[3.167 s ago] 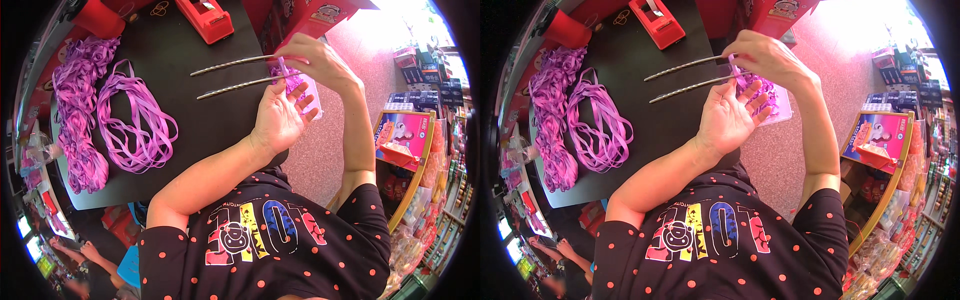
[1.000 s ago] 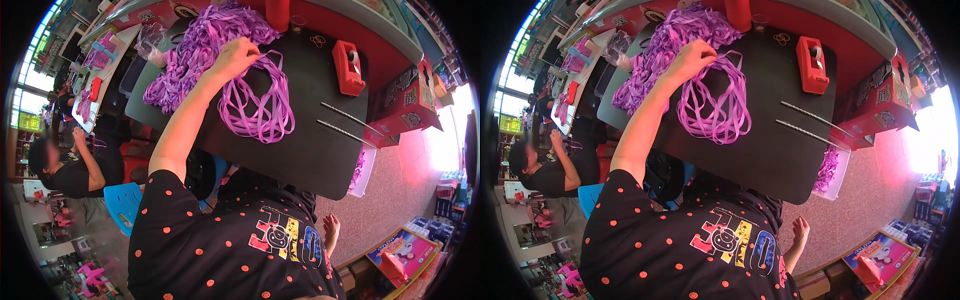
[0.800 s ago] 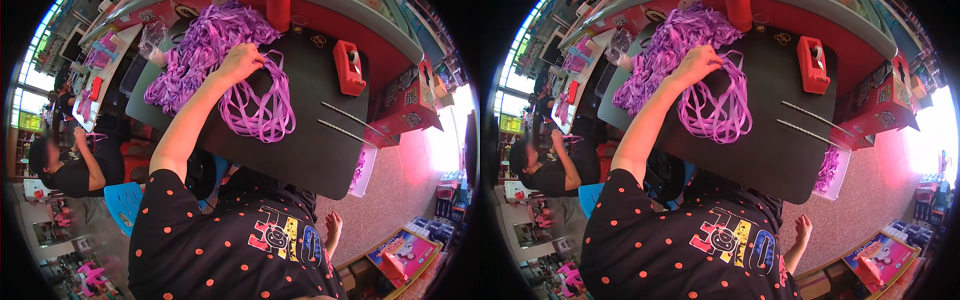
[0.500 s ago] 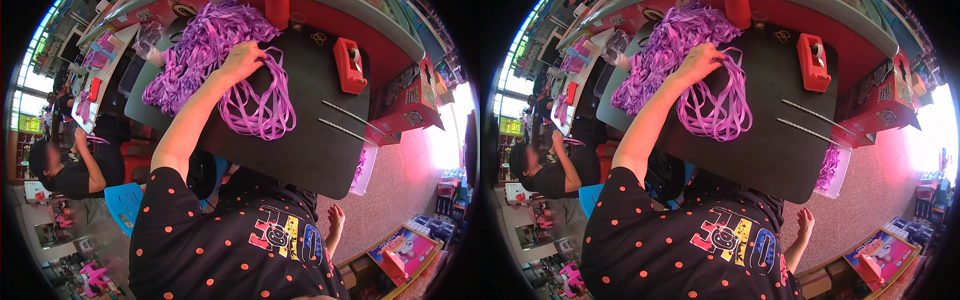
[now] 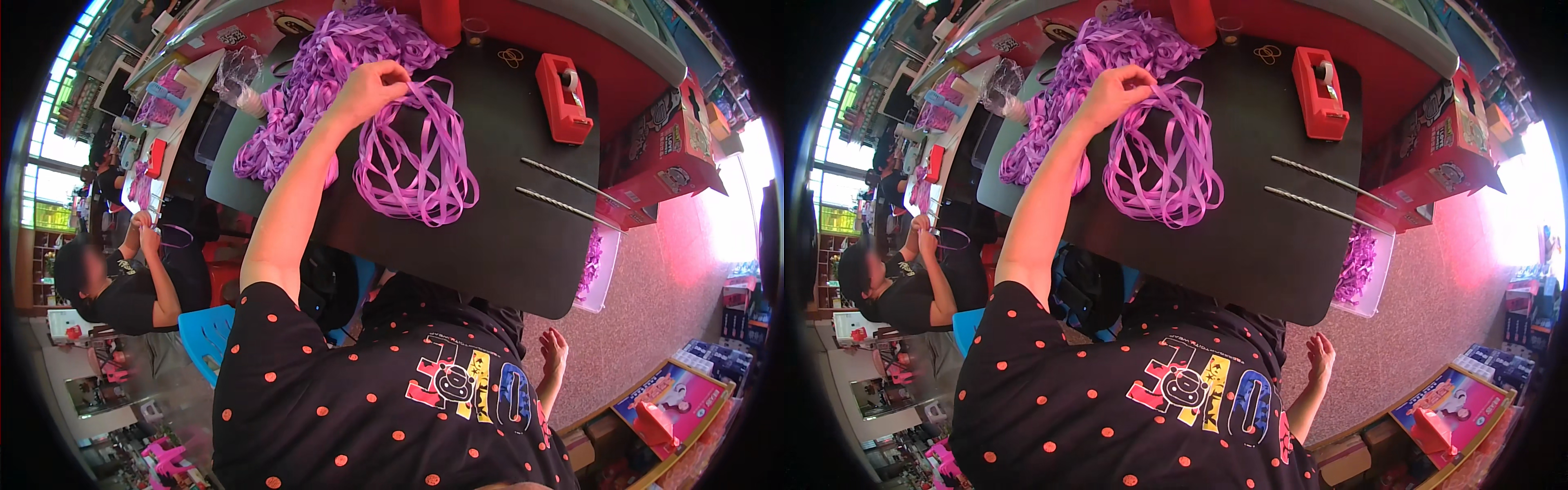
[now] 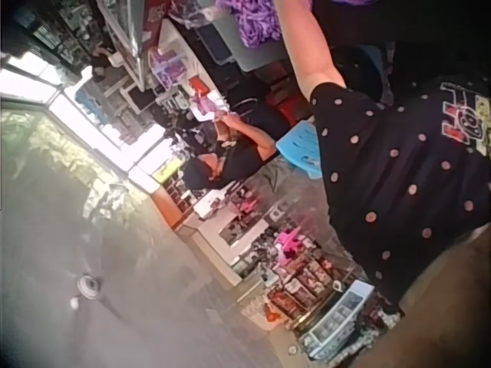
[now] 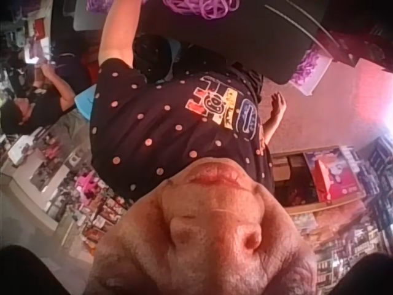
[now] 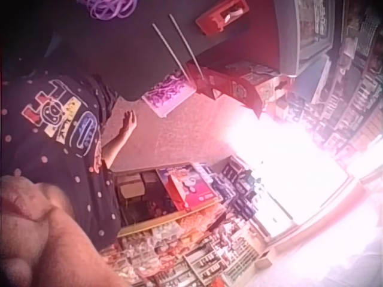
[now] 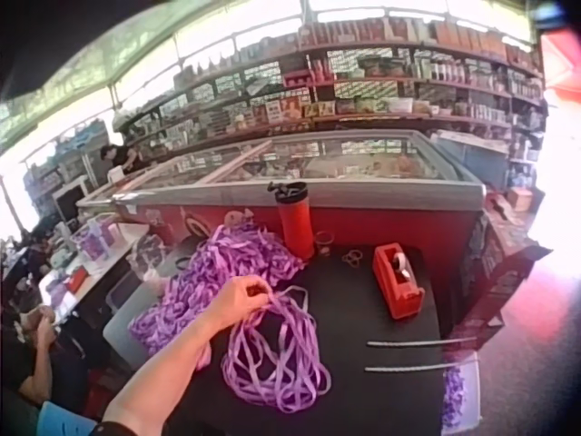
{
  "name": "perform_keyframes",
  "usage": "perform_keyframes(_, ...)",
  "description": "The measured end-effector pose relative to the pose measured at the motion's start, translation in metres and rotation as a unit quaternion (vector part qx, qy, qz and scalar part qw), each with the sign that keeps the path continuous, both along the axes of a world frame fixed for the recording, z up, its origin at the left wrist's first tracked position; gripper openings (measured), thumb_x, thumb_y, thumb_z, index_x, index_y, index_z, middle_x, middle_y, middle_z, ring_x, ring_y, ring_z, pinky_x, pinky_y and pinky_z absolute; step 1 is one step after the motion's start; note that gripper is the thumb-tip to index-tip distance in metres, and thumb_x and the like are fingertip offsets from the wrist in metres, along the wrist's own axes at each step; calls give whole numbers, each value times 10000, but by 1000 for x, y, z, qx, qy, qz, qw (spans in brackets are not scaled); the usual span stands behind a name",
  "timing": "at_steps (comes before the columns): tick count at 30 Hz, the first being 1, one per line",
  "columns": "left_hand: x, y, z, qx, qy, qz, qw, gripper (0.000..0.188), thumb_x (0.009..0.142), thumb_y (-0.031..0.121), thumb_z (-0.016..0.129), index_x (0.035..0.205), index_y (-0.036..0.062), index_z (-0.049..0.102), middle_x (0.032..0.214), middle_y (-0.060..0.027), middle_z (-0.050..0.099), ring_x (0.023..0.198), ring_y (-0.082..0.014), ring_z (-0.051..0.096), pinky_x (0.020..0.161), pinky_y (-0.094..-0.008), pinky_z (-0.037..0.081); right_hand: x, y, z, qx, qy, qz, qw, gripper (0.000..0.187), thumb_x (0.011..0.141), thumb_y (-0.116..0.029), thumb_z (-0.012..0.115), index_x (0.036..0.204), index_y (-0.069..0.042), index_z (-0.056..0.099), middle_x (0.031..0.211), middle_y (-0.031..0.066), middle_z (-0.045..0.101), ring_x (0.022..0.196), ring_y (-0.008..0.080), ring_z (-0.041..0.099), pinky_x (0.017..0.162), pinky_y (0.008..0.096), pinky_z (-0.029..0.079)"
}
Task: Tying purple ribbons into bows using metal rods as a template.
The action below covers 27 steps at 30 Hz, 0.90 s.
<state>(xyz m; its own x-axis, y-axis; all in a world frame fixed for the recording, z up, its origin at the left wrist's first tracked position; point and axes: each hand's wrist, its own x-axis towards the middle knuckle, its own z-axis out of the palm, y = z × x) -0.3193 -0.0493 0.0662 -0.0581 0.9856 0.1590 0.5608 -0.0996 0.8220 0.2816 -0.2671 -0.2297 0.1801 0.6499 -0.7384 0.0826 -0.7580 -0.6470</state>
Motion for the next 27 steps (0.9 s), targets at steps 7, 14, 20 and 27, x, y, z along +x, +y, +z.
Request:
perform_keyframes(7, 13, -48, 44, 4, -231, -100, 968, 81, 864, 48, 556, 945, 46, 559, 803, -20, 596, 719, -83, 580, 678, -218, 457, -8, -3, 4, 9, 15, 0, 1000, 408, 894, -321, 611, 1218, -76, 575, 1083, 56, 653, 891, 144, 624, 683, 255, 432)
perform_keyframes(14, 75, -175, 74, -302, -75, -378, 872, 119, 887, 92, 565, 984, 23, 579, 807, -28, 610, 709, -114, 589, 653, -258, 469, -6, 4, 25, 16, 36, -5, 999, 386, 904, -298, 603, 1212, -67, 577, 1058, 61, 665, 896, 145, 630, 694, 254, 441)
perform_keyframes(20, 51, -230, 65, -451, -236, -450, 734, 104, 906, 55, 543, 987, 6, 586, 881, -97, 635, 720, -149, 598, 605, -271, 464, 14, 49, 103, 81, -162, 174, 968, 239, 911, -227, 579, 1022, -38, 674, 788, 48, 679, 666, 103, 584, 578, 240, 434)
perform_keyframes(27, 78, -219, 85, -242, -437, -612, 613, 97, 898, -17, 556, 972, -54, 606, 900, -155, 629, 751, -232, 608, 656, -304, 484, -81, 82, 253, 394, -187, 92, 895, 178, 898, -104, 569, 994, 11, 665, 857, 39, 637, 774, 95, 568, 690, 218, 443)
